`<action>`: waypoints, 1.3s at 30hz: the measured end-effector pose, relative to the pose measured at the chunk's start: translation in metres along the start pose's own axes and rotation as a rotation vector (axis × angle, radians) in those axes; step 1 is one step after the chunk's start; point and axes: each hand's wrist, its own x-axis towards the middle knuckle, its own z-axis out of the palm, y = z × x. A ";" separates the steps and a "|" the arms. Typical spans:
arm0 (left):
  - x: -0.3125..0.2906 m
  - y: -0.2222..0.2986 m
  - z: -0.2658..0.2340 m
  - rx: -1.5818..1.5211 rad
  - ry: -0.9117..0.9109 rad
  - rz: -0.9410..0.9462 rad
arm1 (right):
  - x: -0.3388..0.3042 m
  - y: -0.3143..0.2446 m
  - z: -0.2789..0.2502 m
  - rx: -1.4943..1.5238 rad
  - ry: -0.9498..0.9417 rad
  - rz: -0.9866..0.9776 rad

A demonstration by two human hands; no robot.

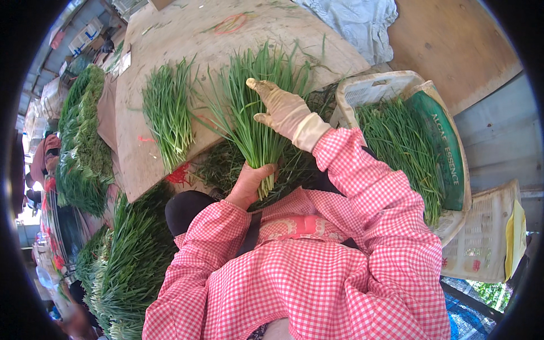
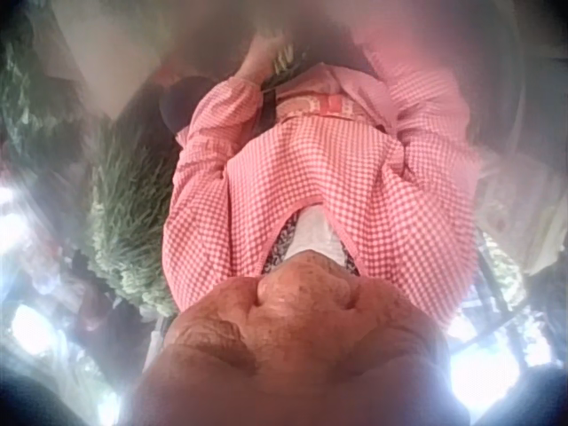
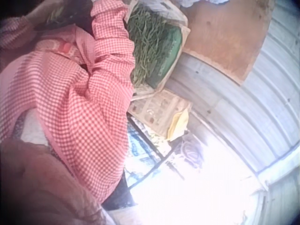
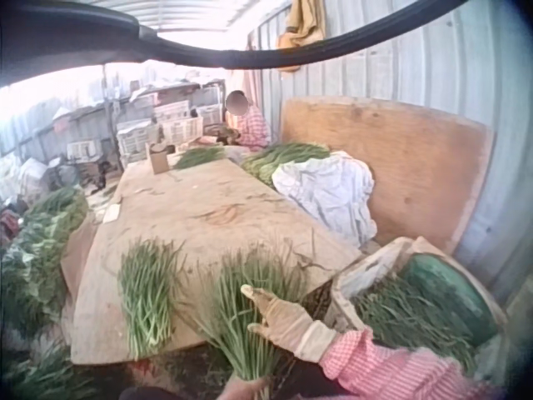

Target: The person picks up bunches of green stalks, removes loose or yellowed pieces by hand, and places the sorted bunches into a white plastic crate.

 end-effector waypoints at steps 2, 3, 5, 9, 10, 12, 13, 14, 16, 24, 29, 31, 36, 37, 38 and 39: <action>0.001 -0.001 0.001 0.048 0.001 0.032 | 0.004 0.017 0.010 -0.033 0.007 0.005; -0.001 0.001 0.003 0.053 0.018 0.037 | 0.008 0.010 0.001 0.006 -0.094 0.087; -0.002 0.004 0.005 0.063 0.028 0.036 | 0.010 0.011 -0.001 0.078 -0.117 0.151; -0.001 0.005 0.005 0.028 0.020 -0.029 | 0.014 0.041 -0.003 0.618 0.021 0.206; 0.000 0.006 0.005 0.006 0.016 -0.059 | 0.016 0.057 -0.005 0.632 0.080 0.184; -0.003 0.013 0.008 -0.083 0.022 -0.091 | 0.020 0.055 -0.030 0.751 0.206 0.282; -0.003 0.016 0.010 -0.128 0.023 -0.108 | 0.020 0.048 -0.046 0.789 0.251 0.322; -0.005 0.016 0.005 -0.171 0.029 -0.108 | 0.020 0.041 -0.060 0.835 0.291 0.356; -0.004 0.014 -0.001 -0.261 0.027 -0.114 | 0.018 0.053 -0.088 0.837 0.384 0.409; -0.004 0.019 -0.007 -0.569 -0.067 -0.117 | -0.036 0.024 -0.148 1.216 0.193 0.133; -0.004 0.023 -0.002 -0.618 -0.089 -0.098 | -0.081 -0.005 -0.054 -0.011 -0.666 0.242; -0.004 0.021 -0.003 -0.589 -0.066 -0.084 | -0.085 -0.005 -0.028 0.252 -0.503 0.311; 0.000 0.013 -0.010 -0.549 0.014 -0.142 | -0.079 -0.021 0.013 0.691 -0.044 0.234; -0.001 0.013 -0.010 -0.543 0.028 -0.140 | -0.072 -0.021 0.016 0.634 -0.042 0.209; -0.001 0.013 -0.009 -0.540 0.037 -0.143 | -0.066 -0.021 0.019 0.543 -0.033 0.201; 0.000 0.012 -0.008 -0.533 0.041 -0.146 | -0.061 -0.020 0.021 0.452 -0.023 0.193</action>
